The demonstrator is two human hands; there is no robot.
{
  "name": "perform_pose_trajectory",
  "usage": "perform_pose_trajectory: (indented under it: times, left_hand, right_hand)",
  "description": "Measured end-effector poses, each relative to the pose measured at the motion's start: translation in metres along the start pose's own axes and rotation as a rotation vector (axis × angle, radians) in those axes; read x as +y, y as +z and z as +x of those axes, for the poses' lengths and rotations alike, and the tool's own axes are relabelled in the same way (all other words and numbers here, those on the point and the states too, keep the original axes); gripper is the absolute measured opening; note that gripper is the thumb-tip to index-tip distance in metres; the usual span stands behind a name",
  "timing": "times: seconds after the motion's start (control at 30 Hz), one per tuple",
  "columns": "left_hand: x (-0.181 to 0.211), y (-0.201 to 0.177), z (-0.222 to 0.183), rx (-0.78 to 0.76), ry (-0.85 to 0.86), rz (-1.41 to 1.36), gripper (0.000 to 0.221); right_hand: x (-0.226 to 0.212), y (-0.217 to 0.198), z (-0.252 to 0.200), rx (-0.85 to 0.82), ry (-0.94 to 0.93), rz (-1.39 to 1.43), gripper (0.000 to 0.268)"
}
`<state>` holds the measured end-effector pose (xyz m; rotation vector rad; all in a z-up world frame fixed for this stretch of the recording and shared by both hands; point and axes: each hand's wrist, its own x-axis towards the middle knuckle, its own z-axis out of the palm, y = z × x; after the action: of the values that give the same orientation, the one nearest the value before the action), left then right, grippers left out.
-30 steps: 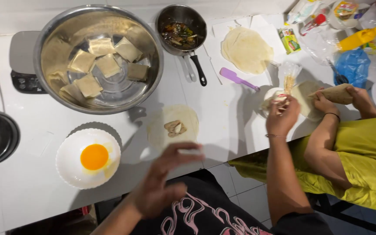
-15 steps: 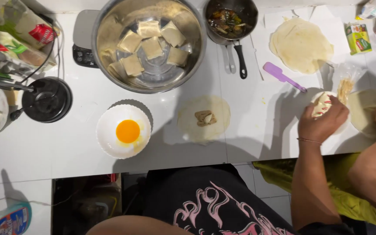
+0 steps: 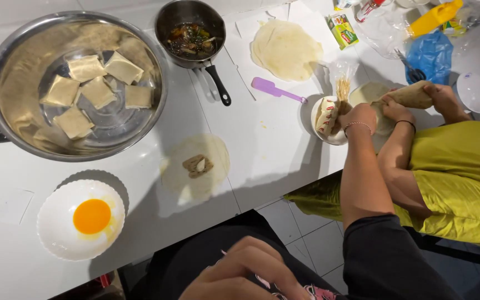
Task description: Folding wrappers with filling to prepare food items
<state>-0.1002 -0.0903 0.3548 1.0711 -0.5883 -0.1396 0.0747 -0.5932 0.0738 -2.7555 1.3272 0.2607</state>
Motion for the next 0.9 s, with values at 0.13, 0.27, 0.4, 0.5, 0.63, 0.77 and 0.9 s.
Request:
perform_pose_trajectory:
  times: [0.13,0.27,0.4,0.5,0.63,0.77,0.9]
  left_hand:
    - [0.007,-0.017,0.003,-0.043,0.002,0.110,0.028]
    - [-0.022,-0.049,-0.015,-0.037,0.064,0.051,0.013]
    - [-0.061,-0.092,-0.048,0.038,0.160,-0.043,0.053]
    - [-0.078,-0.120,-0.071,0.173,0.112,-0.091,0.059]
    - [-0.085,-0.151,-0.080,0.196,-0.037,-0.237,0.055]
    - [-0.100,-0.160,-0.078,0.368,-0.258,-0.140,0.055]
    - [-0.143,-0.176,-0.073,0.419,-0.361,0.125,0.037]
  right_hand:
    - [-0.015,0.007,-0.003,-0.019,0.200,0.195,0.038]
    - [0.005,0.011,0.000,-0.002,0.081,0.248,0.025]
    - [0.007,-0.006,-0.047,0.250,-0.081,0.944,0.014]
    - [-0.022,-0.040,-0.117,0.212,-0.063,1.651,0.025]
    - [-0.056,-0.015,-0.167,-0.167,0.028,2.150,0.024]
    - [-0.112,0.003,-0.232,-0.354,0.062,2.264,0.008]
    - [-0.154,0.008,-0.270,-0.521,-0.030,2.162,0.033]
